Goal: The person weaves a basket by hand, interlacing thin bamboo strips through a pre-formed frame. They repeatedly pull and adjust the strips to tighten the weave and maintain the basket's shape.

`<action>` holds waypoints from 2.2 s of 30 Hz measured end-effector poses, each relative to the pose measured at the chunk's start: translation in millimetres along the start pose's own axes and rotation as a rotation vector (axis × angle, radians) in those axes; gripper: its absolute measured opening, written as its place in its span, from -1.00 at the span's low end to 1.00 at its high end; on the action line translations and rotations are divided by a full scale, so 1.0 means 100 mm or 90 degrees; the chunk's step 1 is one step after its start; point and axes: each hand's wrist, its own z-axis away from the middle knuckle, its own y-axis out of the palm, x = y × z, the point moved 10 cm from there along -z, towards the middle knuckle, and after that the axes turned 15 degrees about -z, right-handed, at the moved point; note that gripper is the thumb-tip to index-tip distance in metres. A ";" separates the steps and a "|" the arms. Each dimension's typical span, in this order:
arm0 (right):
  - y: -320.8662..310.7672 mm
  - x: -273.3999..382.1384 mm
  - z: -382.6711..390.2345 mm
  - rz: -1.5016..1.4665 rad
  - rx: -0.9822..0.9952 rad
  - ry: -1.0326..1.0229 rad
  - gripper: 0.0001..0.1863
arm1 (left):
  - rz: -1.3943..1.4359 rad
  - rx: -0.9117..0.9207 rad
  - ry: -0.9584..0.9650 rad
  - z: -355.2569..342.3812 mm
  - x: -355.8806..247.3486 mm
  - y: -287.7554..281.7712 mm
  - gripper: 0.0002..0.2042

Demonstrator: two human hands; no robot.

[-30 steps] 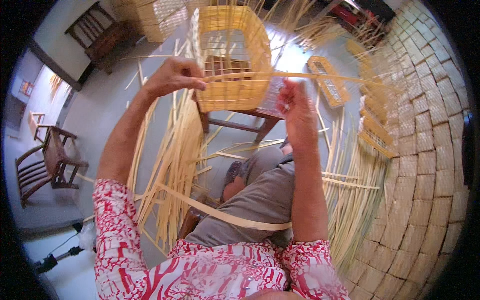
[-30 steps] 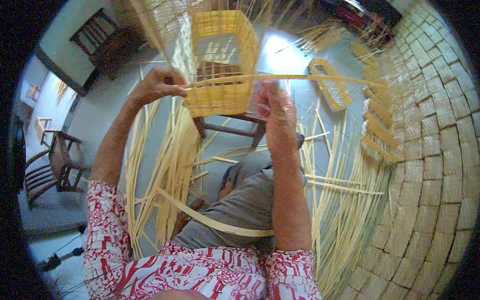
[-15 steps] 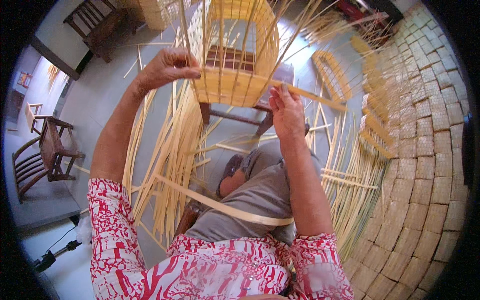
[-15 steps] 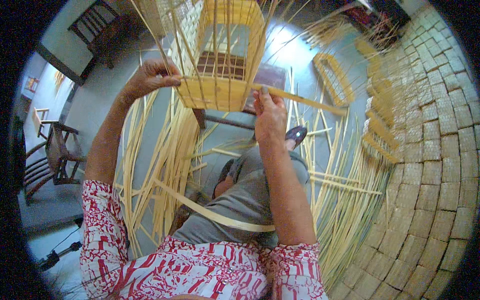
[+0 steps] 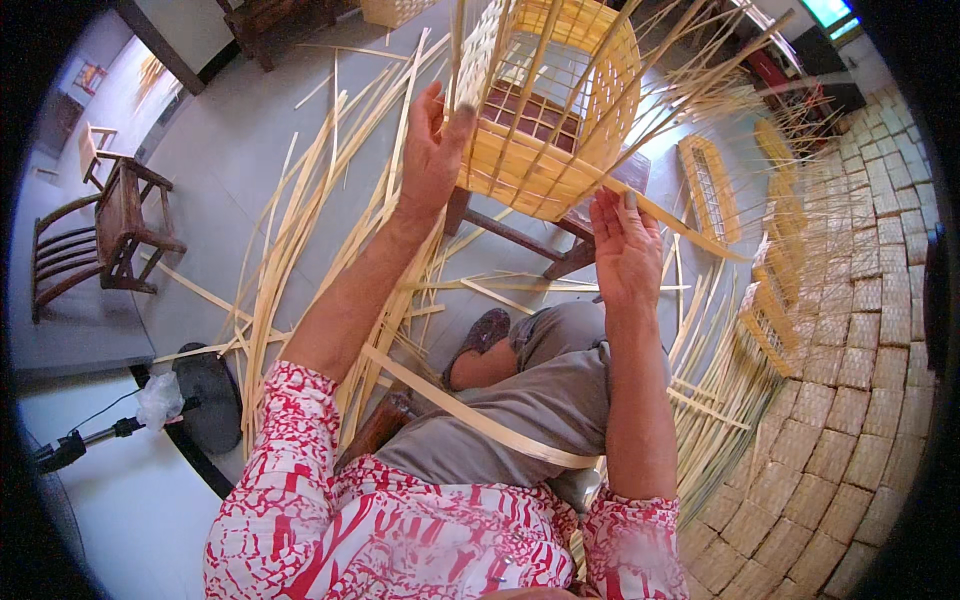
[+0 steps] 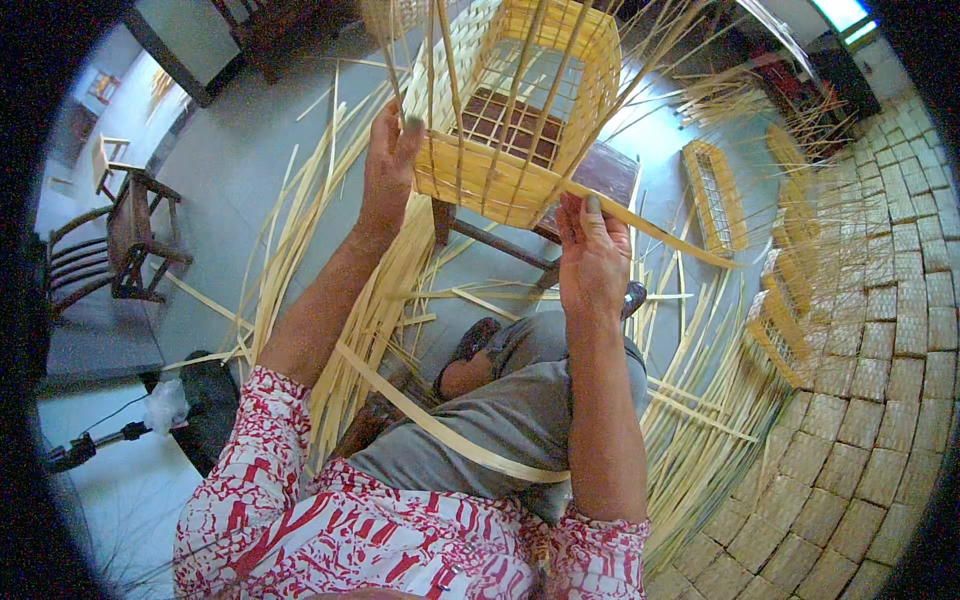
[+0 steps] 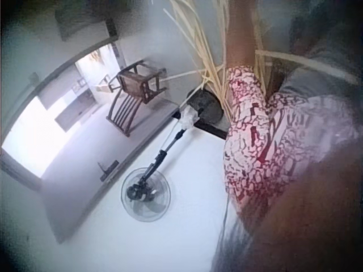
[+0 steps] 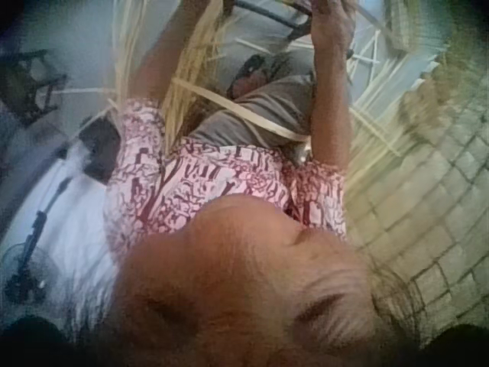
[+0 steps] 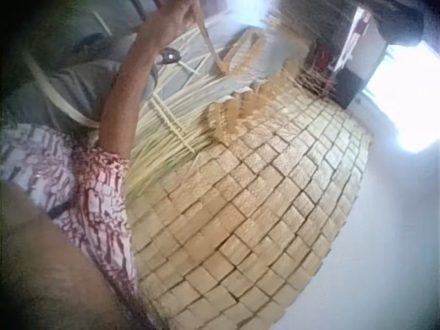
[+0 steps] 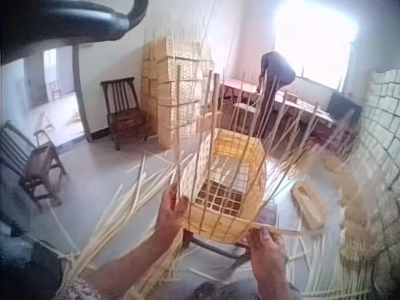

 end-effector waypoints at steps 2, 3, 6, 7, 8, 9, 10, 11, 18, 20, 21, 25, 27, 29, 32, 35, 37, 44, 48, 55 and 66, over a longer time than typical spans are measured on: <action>0.02 0.02 0.03 -0.003 0.006 -0.004 -0.82 | 0.026 -0.050 -0.002 -0.01 -0.11 0.08 -0.35; 0.03 0.02 0.04 -0.009 0.002 -0.001 -0.82 | 0.040 -0.073 -0.003 0.00 -0.12 0.09 -0.38; -0.01 0.01 0.06 -0.007 -0.018 -0.002 -0.83 | 0.031 -0.065 0.049 -0.08 -0.13 0.18 -0.53; -0.02 0.01 0.06 -0.005 -0.016 -0.001 -0.84 | 0.024 -0.061 0.060 -0.09 -0.13 0.20 -0.55; -0.02 0.01 0.08 -0.002 -0.014 0.000 -0.84 | -0.075 -0.095 0.119 -0.10 -0.18 0.16 -0.62; -0.03 0.01 0.10 0.001 -0.012 0.001 -0.84 | -0.063 -0.087 0.098 -0.09 -0.11 0.16 -0.62; -0.03 0.01 0.10 0.008 -0.020 -0.003 -0.84 | -0.049 -0.081 0.086 -0.13 -0.10 0.18 -0.63; -0.04 0.01 0.11 0.015 -0.027 -0.006 -0.85 | -0.034 -0.074 0.073 -0.16 -0.09 0.19 -0.63; -0.01 0.03 0.14 0.026 -0.043 -0.011 -0.83 | -0.096 -0.109 0.098 -0.01 -0.12 0.01 -0.52; 0.04 -0.01 0.14 0.028 -0.023 -0.010 -0.81 | -0.283 -0.193 0.168 0.25 -0.38 -0.18 -0.53; 0.02 0.00 0.13 0.038 -0.025 -0.011 -0.83 | -0.321 -0.108 0.276 0.36 -0.62 0.02 -0.55; 0.09 -0.15 0.16 0.056 0.009 0.002 -0.85 | -0.386 0.095 0.397 0.67 -1.22 0.73 -0.60; 0.16 -0.18 0.17 0.051 0.030 -0.010 -0.84 | -0.407 0.145 0.349 0.61 -1.23 0.90 -0.60; 0.22 -0.23 0.20 0.044 0.042 -0.017 -0.83 | -0.478 0.204 0.325 0.54 -1.10 0.97 -0.64; 0.31 -0.13 0.20 0.059 0.078 -0.068 -0.81 | -0.513 0.258 0.352 0.52 -1.04 1.01 -0.81; 0.36 0.01 0.16 0.153 0.094 -0.137 -0.80 | -0.500 0.276 0.383 0.51 -1.06 1.03 -0.87; 0.34 0.02 0.13 0.166 0.092 -0.149 -0.80 | -0.494 0.293 0.399 0.50 -1.10 1.05 -0.89; 0.19 -0.13 0.11 0.110 0.027 -0.020 -0.80 | -0.478 0.333 0.385 0.46 -1.14 1.12 -0.89; 0.21 -0.19 0.16 0.222 0.042 0.093 -0.82 | -0.455 0.312 0.385 0.46 -1.08 1.06 -0.88; 1.27 0.55 0.69 0.838 0.261 -0.666 -0.78 | -0.464 0.327 0.374 0.47 -1.07 0.89 -0.91; 1.15 0.17 0.35 1.111 0.381 -0.426 -0.59 | -0.479 0.346 0.422 0.50 -1.07 0.76 -0.92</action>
